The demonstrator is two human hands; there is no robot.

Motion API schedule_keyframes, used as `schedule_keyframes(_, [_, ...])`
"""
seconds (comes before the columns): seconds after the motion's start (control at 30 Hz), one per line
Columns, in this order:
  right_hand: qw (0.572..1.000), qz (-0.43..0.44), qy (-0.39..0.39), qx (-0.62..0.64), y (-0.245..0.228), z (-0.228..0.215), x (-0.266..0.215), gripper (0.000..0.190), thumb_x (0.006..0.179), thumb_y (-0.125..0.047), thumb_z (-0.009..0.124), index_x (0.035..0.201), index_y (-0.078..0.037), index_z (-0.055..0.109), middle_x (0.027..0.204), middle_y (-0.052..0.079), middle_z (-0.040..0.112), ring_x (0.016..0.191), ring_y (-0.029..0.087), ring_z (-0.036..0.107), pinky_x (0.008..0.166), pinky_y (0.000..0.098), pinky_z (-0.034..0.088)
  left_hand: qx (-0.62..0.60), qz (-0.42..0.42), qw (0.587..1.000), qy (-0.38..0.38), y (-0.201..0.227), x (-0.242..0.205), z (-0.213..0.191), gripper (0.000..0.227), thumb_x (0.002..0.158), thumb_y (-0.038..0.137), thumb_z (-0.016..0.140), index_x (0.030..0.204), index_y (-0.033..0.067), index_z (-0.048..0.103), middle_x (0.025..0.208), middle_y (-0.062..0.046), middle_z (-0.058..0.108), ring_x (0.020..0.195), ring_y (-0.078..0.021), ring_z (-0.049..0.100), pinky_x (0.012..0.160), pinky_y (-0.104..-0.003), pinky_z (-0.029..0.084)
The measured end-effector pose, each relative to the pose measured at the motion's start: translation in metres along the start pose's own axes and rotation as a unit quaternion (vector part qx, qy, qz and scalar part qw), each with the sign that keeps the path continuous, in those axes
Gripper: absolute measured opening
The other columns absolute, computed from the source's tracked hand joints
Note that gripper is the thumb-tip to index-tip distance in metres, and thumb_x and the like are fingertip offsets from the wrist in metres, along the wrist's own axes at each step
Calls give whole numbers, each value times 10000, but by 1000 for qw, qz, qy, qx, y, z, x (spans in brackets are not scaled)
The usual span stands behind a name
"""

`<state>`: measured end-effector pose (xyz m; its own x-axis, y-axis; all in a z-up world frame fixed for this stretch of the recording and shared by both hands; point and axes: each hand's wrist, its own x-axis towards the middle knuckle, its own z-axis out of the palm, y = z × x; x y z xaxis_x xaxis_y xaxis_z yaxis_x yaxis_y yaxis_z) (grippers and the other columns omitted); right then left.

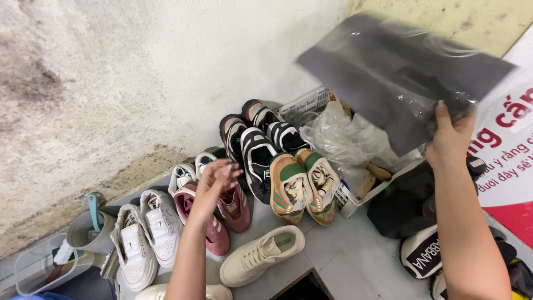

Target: The person organizes shoes on a low workspace by hand, arranging them in a row, tying laces on a sneaker, and handling a gray pouch.

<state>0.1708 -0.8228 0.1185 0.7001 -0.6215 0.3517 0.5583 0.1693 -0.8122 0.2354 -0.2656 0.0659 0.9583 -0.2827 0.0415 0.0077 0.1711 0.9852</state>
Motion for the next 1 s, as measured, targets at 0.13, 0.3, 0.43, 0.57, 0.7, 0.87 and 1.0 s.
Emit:
schedule_keyframes(0.13, [999,30,38,-18,73,-55,34,620,1044,87,603,1550,-120,310,1586,116,434,1404,275,545,1088,456,585,2,-22,1000,-23,-38,-30,-13,338,1028,262,579,1294,53,580,1233,-79,696,1115,-159,683,926,-299,530])
schedule_keyframes(0.3, [917,195,257,-234,100,-95,88,1018,892,53,751,1529,-23,-39,1516,293,262,1356,340,496,1079,457,480,47,-35,998,8,-73,-82,-45,301,1033,221,566,1284,58,590,1178,-59,706,1062,-119,665,918,-287,532])
schedule_keyframes(0.43, [976,-44,99,-189,86,-68,68,593,1021,5,692,1530,76,397,1545,257,574,1313,326,625,1118,435,528,110,-23,990,83,-76,-124,-70,281,1019,195,604,1267,65,609,1161,-76,732,1022,-146,665,838,-301,515])
schedule_keyframes(0.57, [916,-166,-82,-355,69,7,-49,444,988,-18,669,1389,4,478,1347,153,591,1196,222,618,1058,367,518,250,7,936,248,-71,-178,-89,293,970,221,665,1220,74,622,1179,-60,710,1096,-155,660,866,-323,532])
schedule_keyframes(0.7, [824,-5,-460,-330,75,94,-188,289,868,-53,691,1154,-80,655,1094,45,692,913,137,664,826,308,543,496,-83,772,389,-75,-229,-99,457,821,299,815,1200,115,636,1034,-102,655,1030,-283,601,924,-430,511])
schedule_keyframes(0.87, [694,-101,-601,-384,151,149,-295,340,792,-31,680,1131,-51,668,1099,166,680,1027,369,667,882,435,534,450,-226,766,400,-104,-266,-109,713,733,410,875,1276,74,557,1192,-174,563,1122,-373,531,927,-481,495])
schedule_keyframes(1.0, [598,-66,-586,-543,207,140,-316,398,797,-49,610,1180,-131,680,1142,136,705,1006,363,691,835,462,560,408,-304,778,368,-119,-286,-115,864,711,529,868,1298,25,483,1248,-191,518,1211,-360,476,954,-479,507])
